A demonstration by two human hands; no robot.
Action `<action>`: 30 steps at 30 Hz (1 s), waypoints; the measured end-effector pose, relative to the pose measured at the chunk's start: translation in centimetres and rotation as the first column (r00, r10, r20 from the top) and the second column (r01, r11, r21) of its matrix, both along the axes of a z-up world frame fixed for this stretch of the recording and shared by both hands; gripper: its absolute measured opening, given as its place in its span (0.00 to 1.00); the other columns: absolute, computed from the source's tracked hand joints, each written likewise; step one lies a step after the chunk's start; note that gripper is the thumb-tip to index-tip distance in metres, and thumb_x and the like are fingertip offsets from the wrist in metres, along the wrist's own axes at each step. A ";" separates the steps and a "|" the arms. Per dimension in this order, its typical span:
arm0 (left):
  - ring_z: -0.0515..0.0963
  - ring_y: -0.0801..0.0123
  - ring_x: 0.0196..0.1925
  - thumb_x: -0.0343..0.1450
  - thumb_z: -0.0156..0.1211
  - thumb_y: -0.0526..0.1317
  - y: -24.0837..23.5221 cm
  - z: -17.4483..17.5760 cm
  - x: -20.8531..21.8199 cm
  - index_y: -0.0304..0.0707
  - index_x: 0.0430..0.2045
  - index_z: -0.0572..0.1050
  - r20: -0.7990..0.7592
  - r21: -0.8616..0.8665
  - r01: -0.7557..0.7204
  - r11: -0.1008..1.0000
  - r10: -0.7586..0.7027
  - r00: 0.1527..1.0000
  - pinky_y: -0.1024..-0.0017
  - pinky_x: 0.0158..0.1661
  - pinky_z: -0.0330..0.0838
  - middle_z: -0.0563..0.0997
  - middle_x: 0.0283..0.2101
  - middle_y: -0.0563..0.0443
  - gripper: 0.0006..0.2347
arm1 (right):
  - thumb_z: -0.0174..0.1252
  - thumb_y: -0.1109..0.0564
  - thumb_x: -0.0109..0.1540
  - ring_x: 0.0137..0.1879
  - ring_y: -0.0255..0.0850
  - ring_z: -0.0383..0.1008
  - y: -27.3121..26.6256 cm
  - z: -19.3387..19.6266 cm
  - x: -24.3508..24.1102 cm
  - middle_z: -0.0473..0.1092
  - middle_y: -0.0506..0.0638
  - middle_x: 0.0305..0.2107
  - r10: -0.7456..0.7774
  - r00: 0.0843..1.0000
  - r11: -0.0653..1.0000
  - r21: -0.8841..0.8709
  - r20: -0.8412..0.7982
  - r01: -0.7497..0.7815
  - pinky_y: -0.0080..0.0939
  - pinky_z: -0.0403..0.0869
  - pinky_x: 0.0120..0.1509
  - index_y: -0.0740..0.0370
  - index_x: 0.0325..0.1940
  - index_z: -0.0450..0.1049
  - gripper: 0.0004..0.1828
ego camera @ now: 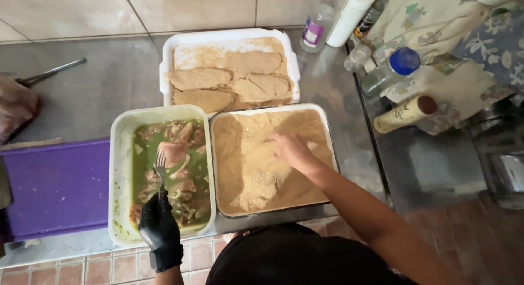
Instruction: A person is breading chicken pieces by dipping them in a marinade and then thoroughly coating them with breadcrumbs on a tray.
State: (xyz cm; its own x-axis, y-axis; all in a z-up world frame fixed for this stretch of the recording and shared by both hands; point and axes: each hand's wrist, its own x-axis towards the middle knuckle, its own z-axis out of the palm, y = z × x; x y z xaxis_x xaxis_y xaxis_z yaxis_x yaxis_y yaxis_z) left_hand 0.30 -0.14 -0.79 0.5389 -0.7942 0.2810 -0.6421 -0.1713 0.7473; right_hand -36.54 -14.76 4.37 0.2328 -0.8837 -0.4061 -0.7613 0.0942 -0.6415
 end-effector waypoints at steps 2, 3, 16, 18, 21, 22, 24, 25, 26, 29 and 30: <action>0.82 0.72 0.33 0.80 0.63 0.43 0.0 0.3 -0.1 0.42 0.46 0.84 -0.052 0.076 -0.037 0.996 0.041 0.998 0.73 0.35 0.73 0.84 0.31 0.52 0.08 | 0.58 0.72 0.53 0.54 0.50 0.79 -2.0 -1.6 1.0 0.71 0.58 0.60 0.007 0.965 0.925 -0.366 -0.262 -0.106 0.42 0.82 0.49 0.61 0.68 0.67 0.38; 0.82 0.72 0.33 0.80 0.63 0.43 -0.1 0.3 -0.2 0.42 0.46 0.84 -0.055 0.074 -0.036 0.997 0.040 0.998 0.73 0.35 0.73 0.84 0.31 0.52 0.08 | 0.58 0.72 0.53 0.54 0.50 0.79 -2.6 -2.6 1.7 0.71 0.58 0.60 0.005 0.964 0.924 -0.367 -0.265 -0.106 0.42 0.82 0.49 0.61 0.68 0.67 0.38; 0.82 0.67 0.32 0.79 0.64 0.41 0.3 0.8 -0.4 0.40 0.45 0.84 0.040 0.039 -0.028 0.999 0.027 0.999 0.68 0.34 0.73 0.84 0.31 0.50 0.07 | 0.36 0.32 0.66 0.82 0.50 0.28 -1.6 -3.2 5.2 0.35 0.57 0.77 0.014 0.868 0.913 -0.348 -0.497 -0.214 0.57 0.31 0.82 0.64 0.80 0.37 0.47; 0.82 0.66 0.31 0.79 0.64 0.40 0.5 0.9 -0.3 0.38 0.45 0.83 0.054 -0.027 0.000 1.000 0.002 0.999 0.67 0.32 0.73 0.84 0.32 0.48 0.07 | 0.25 0.35 0.68 0.82 0.52 0.18 -0.4 2.7 7.3 0.25 0.59 0.78 0.074 0.843 0.972 -0.149 -0.533 -0.179 0.56 0.24 0.81 0.65 0.80 0.29 0.44; 0.83 0.62 0.35 0.79 0.63 0.41 0.0 0.2 -0.3 0.39 0.49 0.83 0.000 0.014 -0.007 1.000 0.007 1.000 0.64 0.37 0.74 0.85 0.34 0.47 0.09 | 0.37 0.42 0.67 0.81 0.62 0.33 2.1 6.6 9.5 0.36 0.65 0.77 0.386 0.331 0.827 0.164 -0.861 -0.538 0.73 0.37 0.80 0.65 0.79 0.35 0.42; 0.84 0.63 0.35 0.79 0.64 0.41 0.1 -0.4 0.0 0.38 0.48 0.83 0.081 -0.008 -0.004 1.000 0.005 0.997 0.65 0.36 0.76 0.85 0.36 0.48 0.08 | 0.36 0.31 0.65 0.81 0.57 0.37 2.7 1.8 9.2 0.43 0.61 0.76 0.153 0.509 0.843 -0.157 -0.847 -0.515 0.72 0.32 0.81 0.63 0.78 0.42 0.46; 0.84 0.63 0.35 0.79 0.65 0.41 0.0 -0.2 0.0 0.37 0.46 0.84 0.165 -0.022 -0.005 1.000 0.008 0.986 0.65 0.36 0.77 0.86 0.38 0.49 0.08 | 0.34 0.20 0.63 0.81 0.52 0.42 3.2 -3.5 8.6 0.49 0.57 0.75 -0.063 0.671 0.780 -0.456 -0.739 -0.429 0.71 0.28 0.81 0.61 0.78 0.49 0.53; 0.83 0.64 0.33 0.79 0.63 0.40 -0.1 0.8 -0.4 0.36 0.47 0.84 0.103 -0.031 0.011 0.999 -0.008 0.995 0.66 0.35 0.76 0.86 0.36 0.47 0.08 | 0.41 0.19 0.60 0.81 0.54 0.45 2.9 -4.0 8.3 0.53 0.57 0.74 -0.114 0.731 0.722 -0.562 -0.672 -0.404 0.72 0.30 0.82 0.61 0.77 0.53 0.54; 0.83 0.65 0.32 0.80 0.62 0.39 -0.6 1.7 -0.7 0.34 0.48 0.83 0.041 -0.045 0.040 0.998 -0.038 0.998 0.67 0.33 0.76 0.85 0.34 0.45 0.09 | 0.48 0.19 0.58 0.81 0.57 0.47 2.8 -4.5 8.1 0.56 0.57 0.73 -0.171 0.785 0.659 -0.662 -0.595 -0.357 0.73 0.32 0.82 0.60 0.75 0.58 0.55; 0.82 0.68 0.32 0.79 0.64 0.40 0.0 0.2 -0.2 0.38 0.45 0.84 0.059 -0.027 0.011 1.000 -0.009 0.998 0.69 0.34 0.75 0.85 0.32 0.49 0.07 | 0.40 0.25 0.63 0.82 0.49 0.33 3.0 -3.0 7.9 0.45 0.52 0.76 0.002 0.865 0.866 -0.432 -0.502 -0.253 0.66 0.20 0.79 0.57 0.78 0.48 0.48; 0.82 0.68 0.32 0.79 0.64 0.40 0.1 0.8 -0.3 0.38 0.45 0.84 0.061 -0.031 0.005 1.000 -0.003 0.998 0.69 0.34 0.75 0.85 0.32 0.49 0.07 | 0.40 0.25 0.63 0.82 0.49 0.33 2.7 -2.2 7.6 0.45 0.52 0.76 0.006 0.866 0.863 -0.436 -0.500 -0.257 0.66 0.20 0.79 0.57 0.78 0.48 0.48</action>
